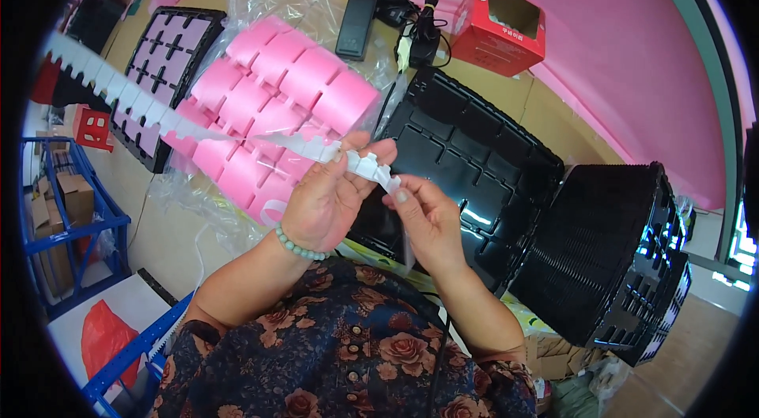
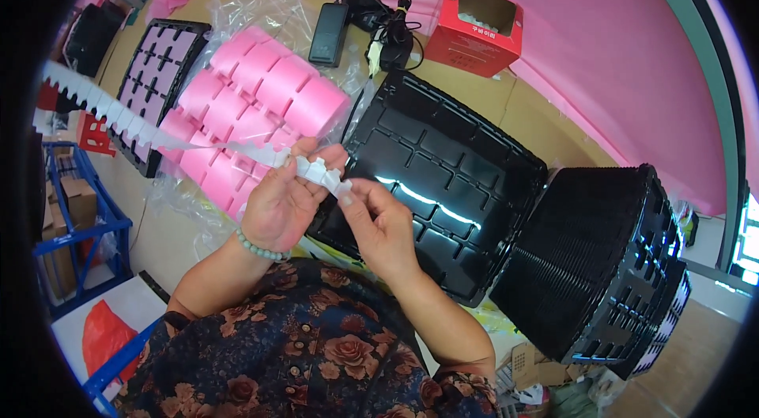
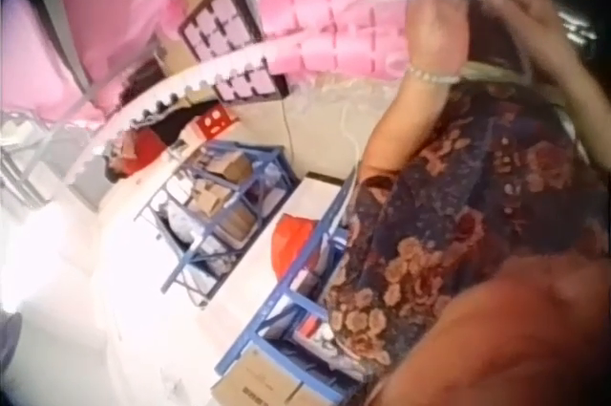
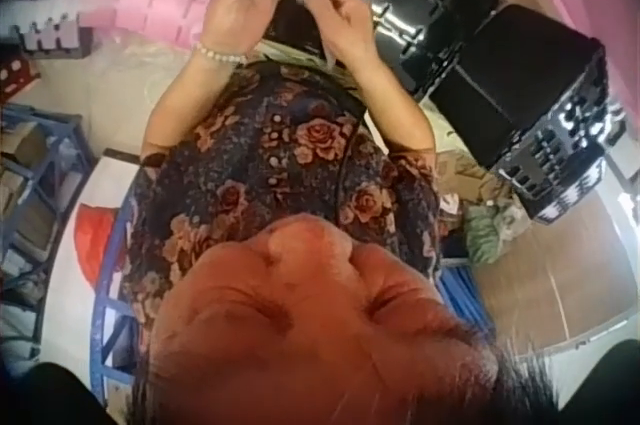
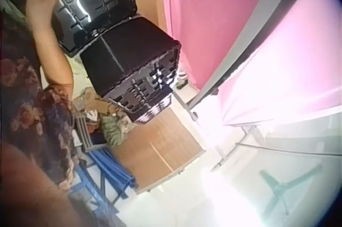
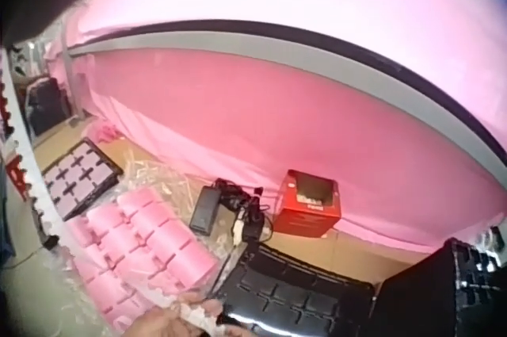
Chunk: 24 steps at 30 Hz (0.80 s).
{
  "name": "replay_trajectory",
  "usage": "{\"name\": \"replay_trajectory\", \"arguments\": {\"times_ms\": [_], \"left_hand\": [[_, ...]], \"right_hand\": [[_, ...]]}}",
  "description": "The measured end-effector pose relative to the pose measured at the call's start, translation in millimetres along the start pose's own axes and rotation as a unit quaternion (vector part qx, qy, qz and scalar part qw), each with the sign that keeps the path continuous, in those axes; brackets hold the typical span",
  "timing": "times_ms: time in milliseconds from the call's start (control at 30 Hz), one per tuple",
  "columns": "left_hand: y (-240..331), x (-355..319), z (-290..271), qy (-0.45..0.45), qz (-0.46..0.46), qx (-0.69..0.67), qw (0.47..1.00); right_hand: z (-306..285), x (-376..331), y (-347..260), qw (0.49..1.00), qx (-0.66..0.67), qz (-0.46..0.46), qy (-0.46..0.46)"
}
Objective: The person places pink foam inserts into black plastic grid trays by hand, then applies adhesive strips to the inserts.
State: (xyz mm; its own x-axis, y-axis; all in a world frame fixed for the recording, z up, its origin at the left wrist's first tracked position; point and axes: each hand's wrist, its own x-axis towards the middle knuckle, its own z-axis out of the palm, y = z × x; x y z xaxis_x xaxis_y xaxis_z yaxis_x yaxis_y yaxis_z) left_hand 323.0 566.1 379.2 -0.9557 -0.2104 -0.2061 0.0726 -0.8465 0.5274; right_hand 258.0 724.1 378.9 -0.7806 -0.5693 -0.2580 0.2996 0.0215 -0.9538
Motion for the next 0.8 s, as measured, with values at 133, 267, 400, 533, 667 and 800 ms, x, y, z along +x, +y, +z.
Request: {"name": "replay_trajectory", "arguments": {"times_ms": [133,267,400,533,667,800], "left_hand": [[1.8,17.6,-4.3,0.026,0.001,-0.030,0.999],[-6.7,19.6,0.2,0.092,-0.071,0.076,0.990],[-15.7,22.0,4.8,0.201,-0.069,0.128,0.969],[-19.2,23.7,-3.0,0.233,-0.068,0.186,0.952],[-20.3,28.5,-0.5,0.265,-0.042,0.207,0.941],[-22.1,32.1,-6.5,0.318,-0.017,0.190,0.929]], "right_hand": [[-0.6,9.4,13.0,0.998,0.046,-0.030,0.006],[-7.4,22.3,12.5,0.985,-0.131,-0.104,0.041],[-6.7,28.7,6.5,0.993,-0.093,-0.058,0.041],[-11.2,36.1,16.2,0.984,-0.144,-0.092,0.047],[-9.8,43.0,7.6,0.934,-0.276,-0.216,0.061],[-17.0,51.6,-9.5,0.861,-0.362,-0.355,0.048]]}}
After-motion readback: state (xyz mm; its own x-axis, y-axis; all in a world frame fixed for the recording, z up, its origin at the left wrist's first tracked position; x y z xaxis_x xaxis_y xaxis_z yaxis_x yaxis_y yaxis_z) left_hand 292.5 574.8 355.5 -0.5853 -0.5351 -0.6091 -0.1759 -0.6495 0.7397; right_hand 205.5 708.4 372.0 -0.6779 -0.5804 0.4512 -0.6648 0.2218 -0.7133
